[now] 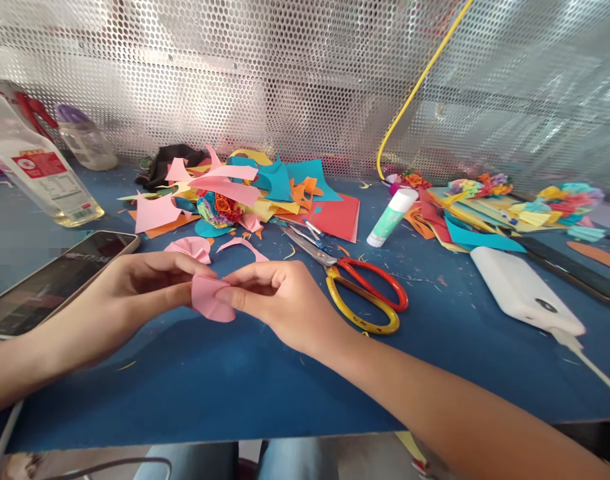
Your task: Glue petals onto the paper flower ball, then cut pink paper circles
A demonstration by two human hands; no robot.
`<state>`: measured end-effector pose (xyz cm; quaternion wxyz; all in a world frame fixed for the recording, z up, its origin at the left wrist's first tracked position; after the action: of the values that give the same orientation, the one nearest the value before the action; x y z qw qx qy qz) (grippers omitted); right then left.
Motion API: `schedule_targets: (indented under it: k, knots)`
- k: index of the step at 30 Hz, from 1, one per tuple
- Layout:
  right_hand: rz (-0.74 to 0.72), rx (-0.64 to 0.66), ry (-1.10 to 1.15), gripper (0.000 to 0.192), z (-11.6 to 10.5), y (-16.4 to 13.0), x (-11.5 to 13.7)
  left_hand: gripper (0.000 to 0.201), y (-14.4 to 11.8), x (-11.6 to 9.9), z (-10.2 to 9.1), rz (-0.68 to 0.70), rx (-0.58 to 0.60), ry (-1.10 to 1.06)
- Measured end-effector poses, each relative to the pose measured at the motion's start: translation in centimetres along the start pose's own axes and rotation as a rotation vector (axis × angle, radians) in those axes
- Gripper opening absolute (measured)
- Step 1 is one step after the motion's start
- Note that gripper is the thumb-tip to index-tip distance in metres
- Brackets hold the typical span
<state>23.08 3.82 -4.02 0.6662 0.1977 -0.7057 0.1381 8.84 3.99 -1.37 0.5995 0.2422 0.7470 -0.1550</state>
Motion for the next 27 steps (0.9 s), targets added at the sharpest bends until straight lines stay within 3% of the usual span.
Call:
schedule_targets:
  k: [5, 9, 14, 19, 23, 27]
  knots:
    - [0.000, -0.004, -0.073, 0.015, -0.1, -0.1, 0.1, 0.019, -0.4, -0.4, -0.5, 0.041, -0.078, 0.166]
    - [-0.029, -0.017, -0.118, 0.015, 0.0, -0.4, 0.5, 0.010, -0.6, -1.0, -0.7, 0.132, -0.150, 0.301]
    - [-0.108, -0.066, -0.182, 0.010, -0.1, -0.6, 1.1, 0.014, -0.5, -1.3, -0.7, 0.195, -0.162, 0.280]
    - [-0.148, -0.057, -0.227, 0.008, 0.2, -0.7, 1.4, 0.013, -0.9, -1.8, -0.2, 0.279, -0.127, 0.397]
    - [-0.226, -0.113, -0.370, 0.008, 0.2, -1.1, 1.9, 0.015, -1.1, -2.0, 0.1, 0.312, -0.106, 0.426]
    - [-0.145, -0.062, -0.280, 0.007, 0.3, -0.8, 1.4, 0.015, -1.2, -1.9, -0.3, 0.273, -0.166, 0.430]
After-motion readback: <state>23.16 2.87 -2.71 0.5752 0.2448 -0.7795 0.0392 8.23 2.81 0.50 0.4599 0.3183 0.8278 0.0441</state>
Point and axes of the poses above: each hand's wrist, its own y-axis towards the middle knuckle, its own z-axis out of the palm, x = y × z, the point moved 6 cm from there along y, towards the middle knuckle, and after that the axes turned 6 degrees about x, right-handed, at the moved point
